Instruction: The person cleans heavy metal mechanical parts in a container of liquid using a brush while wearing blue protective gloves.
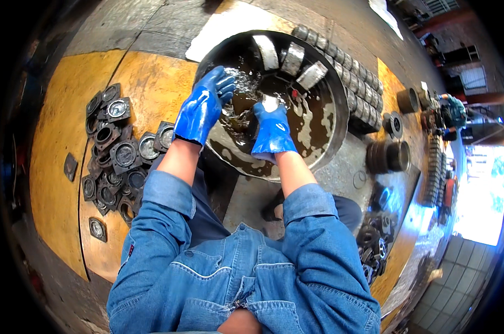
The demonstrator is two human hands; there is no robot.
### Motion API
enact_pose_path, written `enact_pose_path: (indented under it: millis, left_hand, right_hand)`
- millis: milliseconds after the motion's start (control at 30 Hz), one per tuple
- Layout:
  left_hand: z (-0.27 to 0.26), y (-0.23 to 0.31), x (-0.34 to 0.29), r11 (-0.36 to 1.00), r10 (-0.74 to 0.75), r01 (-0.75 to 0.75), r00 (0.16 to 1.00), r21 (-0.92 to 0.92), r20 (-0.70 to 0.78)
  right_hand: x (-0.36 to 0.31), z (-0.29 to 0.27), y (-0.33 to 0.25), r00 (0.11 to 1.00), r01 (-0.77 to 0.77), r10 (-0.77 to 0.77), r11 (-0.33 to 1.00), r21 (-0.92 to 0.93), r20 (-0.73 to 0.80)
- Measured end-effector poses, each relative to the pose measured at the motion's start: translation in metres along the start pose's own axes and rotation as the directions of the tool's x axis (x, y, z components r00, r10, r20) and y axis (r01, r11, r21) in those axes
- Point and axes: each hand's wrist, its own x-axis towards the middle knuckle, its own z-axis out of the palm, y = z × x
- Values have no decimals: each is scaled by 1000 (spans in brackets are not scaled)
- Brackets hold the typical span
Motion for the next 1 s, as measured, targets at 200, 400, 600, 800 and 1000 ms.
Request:
enact_pose_path:
  millis: [200, 400, 600, 800, 1000]
  left_hand:
    - [7, 0, -17, 987, -76, 55, 988, 150, 137]
    - [20, -20, -28, 941, -184, 90, 945, 327, 270]
    - [11, -45, -40, 901, -230, 86, 926, 425, 298]
    - [17, -58, -49, 768, -185, -62, 931, 637, 313]
    - [45, -75, -57, -60, 62, -199, 977, 978, 203]
  right_hand:
    - [-50, -43, 12, 967, 45, -104, 968, 248, 231]
    - [-33, -146, 33, 931, 237, -94, 890, -389, 352]
    - [-97, -182, 23, 792, 591, 0, 249, -767, 610]
    - [-110, -136, 77, 723, 669, -99, -150, -728, 684]
    - [-99, -128, 87, 733, 680, 144, -186, -709, 665]
